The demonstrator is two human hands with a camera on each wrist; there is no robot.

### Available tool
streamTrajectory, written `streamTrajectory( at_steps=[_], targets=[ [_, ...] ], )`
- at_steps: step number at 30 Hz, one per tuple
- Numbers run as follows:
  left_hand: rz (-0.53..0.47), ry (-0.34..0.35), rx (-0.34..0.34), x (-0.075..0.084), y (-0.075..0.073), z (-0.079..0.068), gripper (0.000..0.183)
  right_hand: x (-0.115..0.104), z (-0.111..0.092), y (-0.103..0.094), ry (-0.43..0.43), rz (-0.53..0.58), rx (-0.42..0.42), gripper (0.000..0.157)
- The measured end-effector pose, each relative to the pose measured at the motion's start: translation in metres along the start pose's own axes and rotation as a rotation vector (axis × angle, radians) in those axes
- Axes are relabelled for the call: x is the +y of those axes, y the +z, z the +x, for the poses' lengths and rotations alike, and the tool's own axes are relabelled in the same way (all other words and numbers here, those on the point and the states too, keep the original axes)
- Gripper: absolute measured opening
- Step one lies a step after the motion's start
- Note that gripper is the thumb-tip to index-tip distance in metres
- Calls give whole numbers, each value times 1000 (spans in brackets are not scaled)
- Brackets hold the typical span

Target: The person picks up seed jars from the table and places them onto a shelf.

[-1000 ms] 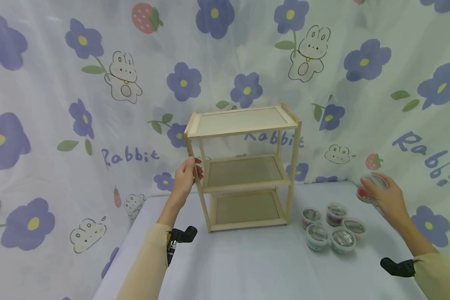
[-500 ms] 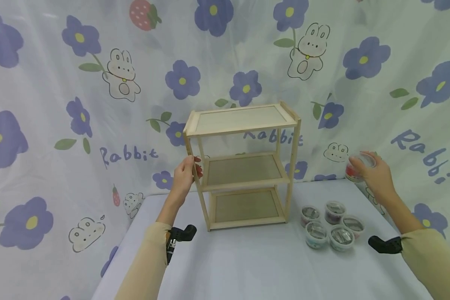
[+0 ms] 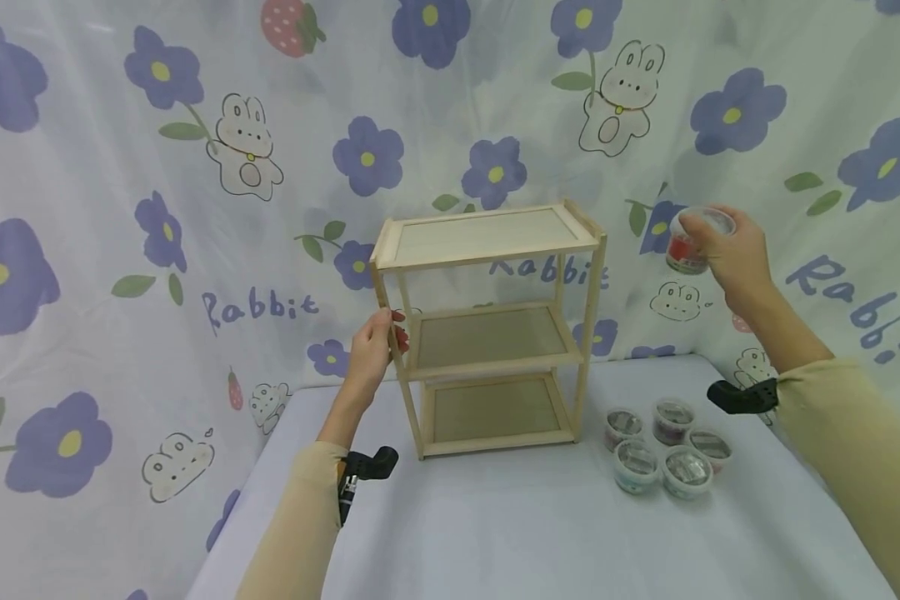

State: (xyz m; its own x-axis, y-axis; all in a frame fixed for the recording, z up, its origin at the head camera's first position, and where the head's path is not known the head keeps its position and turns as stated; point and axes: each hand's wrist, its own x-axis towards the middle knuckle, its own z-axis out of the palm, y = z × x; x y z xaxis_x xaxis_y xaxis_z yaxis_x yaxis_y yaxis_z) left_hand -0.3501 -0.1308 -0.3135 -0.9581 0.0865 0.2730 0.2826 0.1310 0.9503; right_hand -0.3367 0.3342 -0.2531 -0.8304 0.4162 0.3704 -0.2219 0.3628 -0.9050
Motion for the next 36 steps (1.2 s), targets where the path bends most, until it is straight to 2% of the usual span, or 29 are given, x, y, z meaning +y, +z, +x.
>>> streamTrajectory(
  at_steps=[5,13,19,27,36],
  targets=[
    [-6,1,-2,0,0,0,42,-30,13,13,22,82,-15,71],
    [3,-3,4,0,-1,2,41,-68,22,46,12,146,-31,69],
    [14,-4,11,0,-1,2,41,-92,27,65,35,183,-36,70],
    [-4,7,11,1,3,3,40,-115,27,95,52,247,-92,73],
    [27,1,20,3,1,0,40,-146,23,142,1,354,-192,64]
  ],
)
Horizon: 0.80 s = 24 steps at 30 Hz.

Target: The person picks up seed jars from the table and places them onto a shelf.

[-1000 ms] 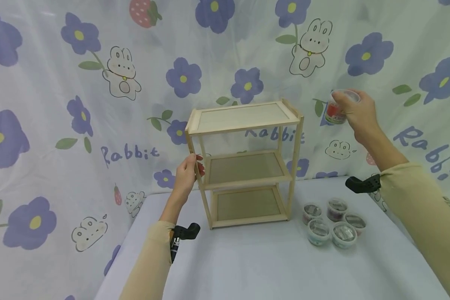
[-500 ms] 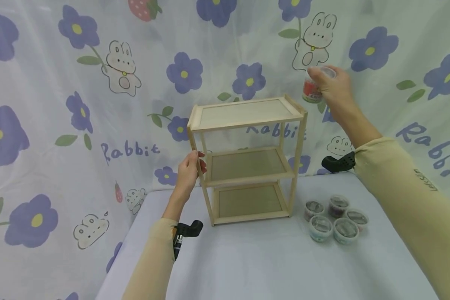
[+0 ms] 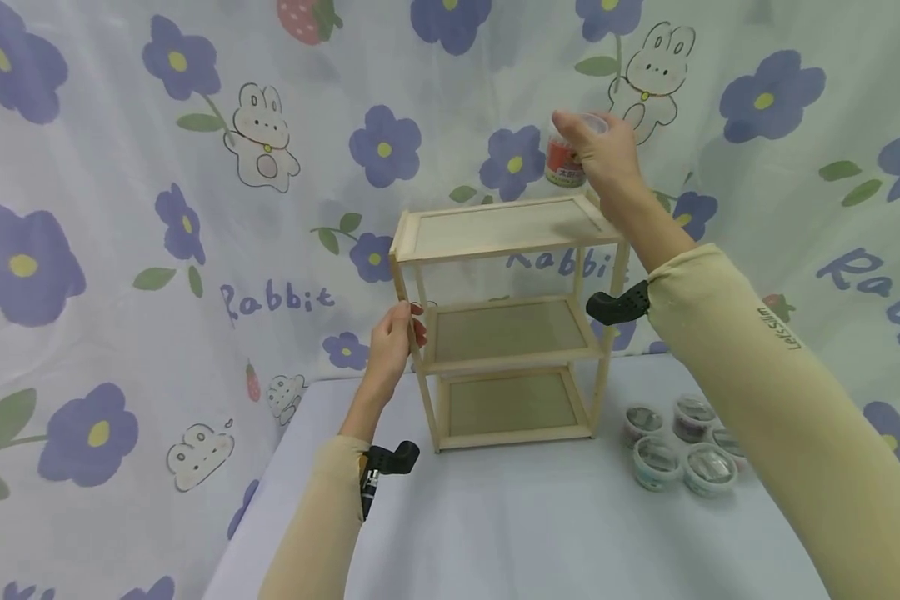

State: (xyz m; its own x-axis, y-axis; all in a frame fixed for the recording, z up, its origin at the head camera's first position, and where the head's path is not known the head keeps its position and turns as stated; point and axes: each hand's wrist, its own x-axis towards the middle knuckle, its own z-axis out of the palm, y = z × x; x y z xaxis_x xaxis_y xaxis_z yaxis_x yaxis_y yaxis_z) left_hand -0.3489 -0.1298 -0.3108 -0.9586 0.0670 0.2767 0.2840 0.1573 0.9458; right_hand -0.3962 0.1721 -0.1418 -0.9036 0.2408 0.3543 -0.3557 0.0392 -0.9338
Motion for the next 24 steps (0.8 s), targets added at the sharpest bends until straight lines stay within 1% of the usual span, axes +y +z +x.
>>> streamTrajectory(
  at_steps=[3,7,11,13,16,24],
  targets=[
    [4,5,0,0,1,2,40,-5,1,16,3,0,-28,65],
    [-10,1,3,-4,1,7,39,-5,0,37,15,-53,-63,69],
    [-18,-3,2,-4,2,6,39,1,-3,59,24,-102,-97,74],
    [-12,-3,-4,0,3,3,38,5,-6,70,33,-117,-127,76],
    [-5,-2,-10,0,2,2,39,10,-10,85,43,-129,-174,79],
    [-12,-8,-7,0,-1,3,40,24,-16,118,51,-169,-245,81]
  ],
)
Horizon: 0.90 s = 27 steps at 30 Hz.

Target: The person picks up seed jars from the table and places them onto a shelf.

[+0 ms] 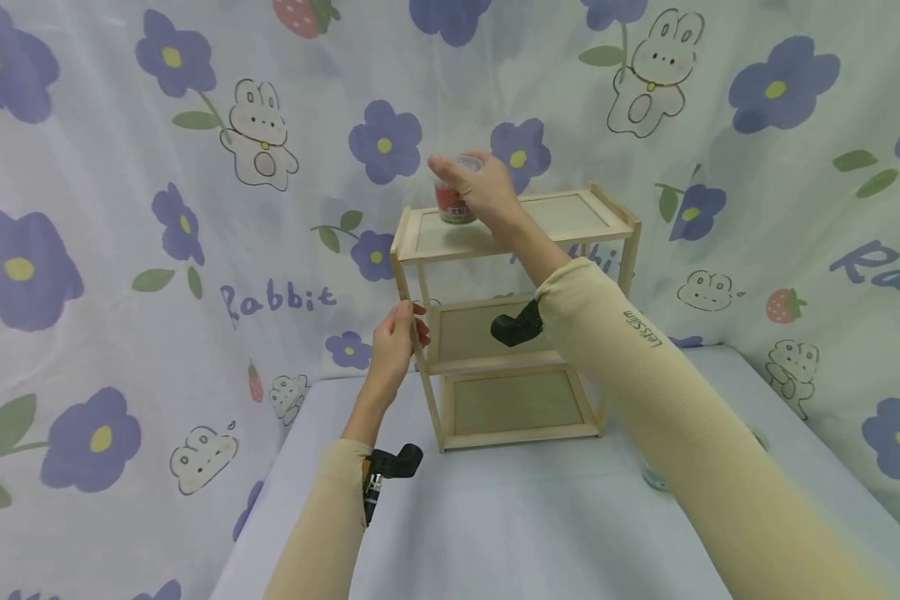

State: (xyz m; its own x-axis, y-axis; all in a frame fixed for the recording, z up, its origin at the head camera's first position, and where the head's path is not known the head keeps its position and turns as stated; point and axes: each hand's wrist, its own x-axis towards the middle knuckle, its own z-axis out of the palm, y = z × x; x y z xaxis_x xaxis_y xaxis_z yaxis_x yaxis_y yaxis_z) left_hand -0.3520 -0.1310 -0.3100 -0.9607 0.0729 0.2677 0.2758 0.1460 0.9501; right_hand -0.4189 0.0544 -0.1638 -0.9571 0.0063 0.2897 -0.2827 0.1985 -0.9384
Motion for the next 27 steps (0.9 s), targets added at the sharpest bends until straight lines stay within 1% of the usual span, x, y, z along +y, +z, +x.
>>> streamTrajectory(
  at_steps=[3,6,11,14,17,24,27],
  targets=[
    [-6,2,0,0,-1,1,39,2,0,11,-12,-32,-12,81],
    [2,6,0,0,-1,1,39,2,-1,21,-25,-37,-30,83],
    [2,6,-4,0,-2,2,39,3,-2,31,-19,-87,-46,86],
    [-3,12,-1,0,-2,3,39,4,-2,33,-13,-117,-37,86],
    [-9,15,5,0,-2,3,38,5,-1,33,-10,-121,-36,86],
    [-13,9,0,-2,-1,3,38,8,-1,30,5,-149,-56,86],
    [-22,4,-6,-3,0,3,38,11,0,28,9,-151,-78,86]
  ],
)
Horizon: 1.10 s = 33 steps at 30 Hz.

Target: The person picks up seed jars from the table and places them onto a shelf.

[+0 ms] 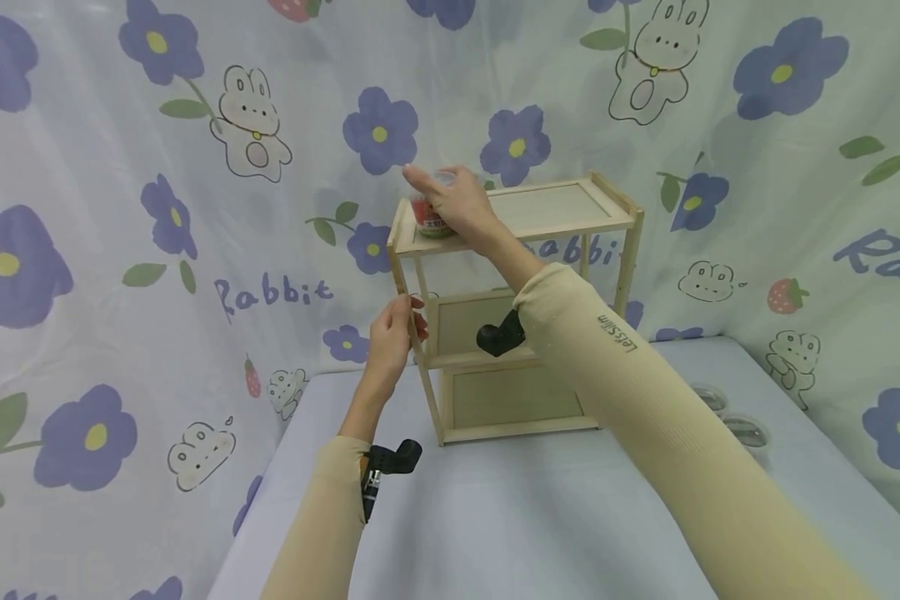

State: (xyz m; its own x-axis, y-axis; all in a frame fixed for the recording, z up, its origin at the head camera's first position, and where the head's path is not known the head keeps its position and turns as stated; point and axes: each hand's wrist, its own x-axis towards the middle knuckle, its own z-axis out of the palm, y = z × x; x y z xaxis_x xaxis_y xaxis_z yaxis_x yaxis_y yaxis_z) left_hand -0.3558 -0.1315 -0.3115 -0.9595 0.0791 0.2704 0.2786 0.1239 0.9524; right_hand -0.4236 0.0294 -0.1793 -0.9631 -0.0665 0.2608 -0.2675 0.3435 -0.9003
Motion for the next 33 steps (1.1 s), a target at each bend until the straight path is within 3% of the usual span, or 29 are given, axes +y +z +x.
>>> streamTrajectory(
  at_steps=[9,17,29,33],
  targets=[
    [12,0,4,1,0,-1,40,2,-1,-8,-22,26,-79,82],
    [-14,-3,-1,1,0,-1,41,4,-2,-13,-7,1,-101,88],
    [-16,8,-13,-1,0,1,41,16,-12,-47,12,27,-122,90],
    [-26,1,-6,-1,-2,0,41,17,-15,-56,25,-45,-131,89]
  ],
)
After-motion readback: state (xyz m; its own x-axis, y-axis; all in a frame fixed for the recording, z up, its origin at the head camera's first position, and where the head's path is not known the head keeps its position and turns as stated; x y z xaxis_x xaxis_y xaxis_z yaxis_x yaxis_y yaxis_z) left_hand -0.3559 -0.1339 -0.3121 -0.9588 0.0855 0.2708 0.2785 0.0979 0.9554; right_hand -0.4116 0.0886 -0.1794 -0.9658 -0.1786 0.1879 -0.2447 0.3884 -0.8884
